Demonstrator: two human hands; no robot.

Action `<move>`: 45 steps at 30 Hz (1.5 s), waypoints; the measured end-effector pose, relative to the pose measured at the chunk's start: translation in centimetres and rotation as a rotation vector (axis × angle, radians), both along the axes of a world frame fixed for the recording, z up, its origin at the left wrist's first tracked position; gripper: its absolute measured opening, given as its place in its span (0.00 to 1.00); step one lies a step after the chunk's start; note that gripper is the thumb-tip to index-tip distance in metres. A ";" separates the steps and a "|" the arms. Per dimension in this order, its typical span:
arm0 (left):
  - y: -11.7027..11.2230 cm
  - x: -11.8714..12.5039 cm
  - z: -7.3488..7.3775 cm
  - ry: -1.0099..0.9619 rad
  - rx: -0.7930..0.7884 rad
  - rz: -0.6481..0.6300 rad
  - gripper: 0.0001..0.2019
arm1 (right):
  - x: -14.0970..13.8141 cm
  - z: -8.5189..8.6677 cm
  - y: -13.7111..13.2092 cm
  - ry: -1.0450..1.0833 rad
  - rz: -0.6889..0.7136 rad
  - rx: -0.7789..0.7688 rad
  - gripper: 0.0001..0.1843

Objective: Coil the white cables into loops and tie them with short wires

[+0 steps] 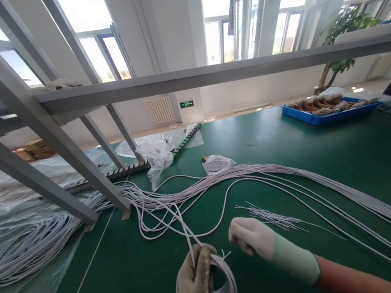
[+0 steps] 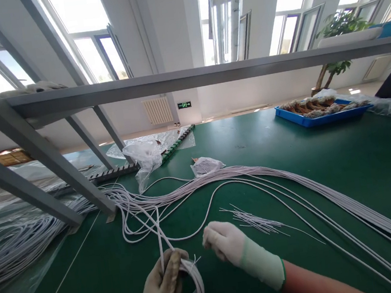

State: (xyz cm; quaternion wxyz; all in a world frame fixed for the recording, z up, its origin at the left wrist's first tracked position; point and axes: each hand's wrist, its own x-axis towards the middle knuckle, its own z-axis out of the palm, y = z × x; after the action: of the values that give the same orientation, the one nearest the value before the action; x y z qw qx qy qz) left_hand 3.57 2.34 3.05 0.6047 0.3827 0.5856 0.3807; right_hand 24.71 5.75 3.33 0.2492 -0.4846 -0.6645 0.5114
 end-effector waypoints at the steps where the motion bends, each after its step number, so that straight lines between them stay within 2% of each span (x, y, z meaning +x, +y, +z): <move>1: 0.0 -0.2 0.0 -0.093 -0.037 0.013 0.30 | 0.3 0.1 -0.1 -0.008 -0.022 0.109 0.19; 3: 0.0 -0.5 0.3 -0.207 -0.052 -0.005 0.29 | 0.5 0.2 -0.5 -0.047 0.040 0.382 0.11; 5: -0.1 -0.6 0.6 -0.219 -0.036 -0.039 0.27 | 0.4 0.3 -0.9 -0.094 0.178 0.596 0.09; 7: -0.5 -0.5 1.1 -0.193 -0.035 -0.068 0.27 | 0.0 0.4 -1.2 -0.110 0.259 0.689 0.11; 9: -0.9 -0.4 1.5 -0.171 -0.046 -0.096 0.28 | -0.5 0.5 -1.6 -0.094 0.281 0.721 0.14; 11: -1.4 -0.2 1.7 -0.139 -0.041 -0.111 0.30 | -1.3 0.8 -2.1 -0.100 0.259 0.636 0.13; 14: -2.1 0.1 1.5 0.093 0.115 -0.078 0.29 | -2.6 1.1 -2.6 -0.184 0.082 0.249 0.13; 16: -2.5 0.4 1.2 0.276 0.273 -0.062 0.26 | -3.0 1.1 -2.7 -0.203 0.035 0.016 0.15; 18: -2.6 0.6 0.9 0.341 0.334 -0.063 0.24 | -3.0 1.1 -2.6 -0.164 0.086 -0.096 0.16; 20: -2.4 0.7 0.8 0.279 0.248 -0.035 0.25 | -2.5 1.0 -2.5 -0.113 0.090 -0.147 0.15; 21: -2.2 0.6 0.8 0.208 0.177 -0.008 0.26 | -2.1 0.9 -2.6 -0.092 0.060 -0.117 0.13; 23: -1.7 0.5 0.8 0.055 0.049 0.024 0.29 | -1.5 0.7 -2.6 -0.055 0.037 0.083 0.09; 25: -1.3 0.4 0.8 -0.052 -0.009 -0.017 0.30 | -0.9 0.5 -2.6 0.006 0.029 0.331 0.09; 26: -1.1 0.4 0.7 -0.073 -0.009 -0.056 0.31 | -0.6 0.4 -2.4 0.056 0.021 0.401 0.10; 27: -1.0 0.4 0.6 -0.076 -0.001 -0.085 0.31 | -0.2 0.4 -2.2 0.120 0.000 0.406 0.12; 29: -0.9 0.4 0.5 -0.066 -0.002 -0.091 0.32 | 0.7 0.6 -1.6 0.244 -0.114 0.301 0.21; 31: -0.9 0.4 0.7 -0.069 -0.030 -0.049 0.32 | 1.6 0.9 -1.1 0.258 -0.179 0.241 0.25; 32: -0.9 0.4 0.8 -0.083 -0.048 -0.031 0.31 | 2.0 1.0 -1.0 0.216 -0.180 0.258 0.23; 34: -0.9 0.4 1.3 -0.132 -0.068 -0.031 0.29 | 2.2 0.9 -1.1 0.091 -0.084 0.363 0.16; 37: -0.7 0.5 1.9 -0.144 -0.068 -0.071 0.27 | 1.6 0.3 -1.6 -0.032 0.155 0.569 0.13; 41: -0.8 1.0 2.2 -0.109 -0.085 -0.123 0.27 | 0.3 -0.1 -2.3 -0.136 0.251 0.756 0.14; 42: -0.9 1.2 2.2 -0.079 -0.075 -0.119 0.27 | 0.0 0.0 -2.5 -0.159 0.236 0.749 0.14; 43: -1.1 1.3 2.1 -0.021 -0.047 -0.110 0.27 | -0.3 0.0 -2.6 -0.167 0.190 0.678 0.14; 45: -1.5 1.7 1.9 0.167 0.085 -0.095 0.26 | -1.0 0.0 -2.8 -0.129 0.062 0.378 0.13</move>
State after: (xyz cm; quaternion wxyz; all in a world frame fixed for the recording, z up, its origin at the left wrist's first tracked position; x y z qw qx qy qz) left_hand 5.26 0.82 4.95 0.5542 0.4659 0.5985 0.3429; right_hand 23.68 2.95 3.32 0.2766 -0.4403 -0.7779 0.3529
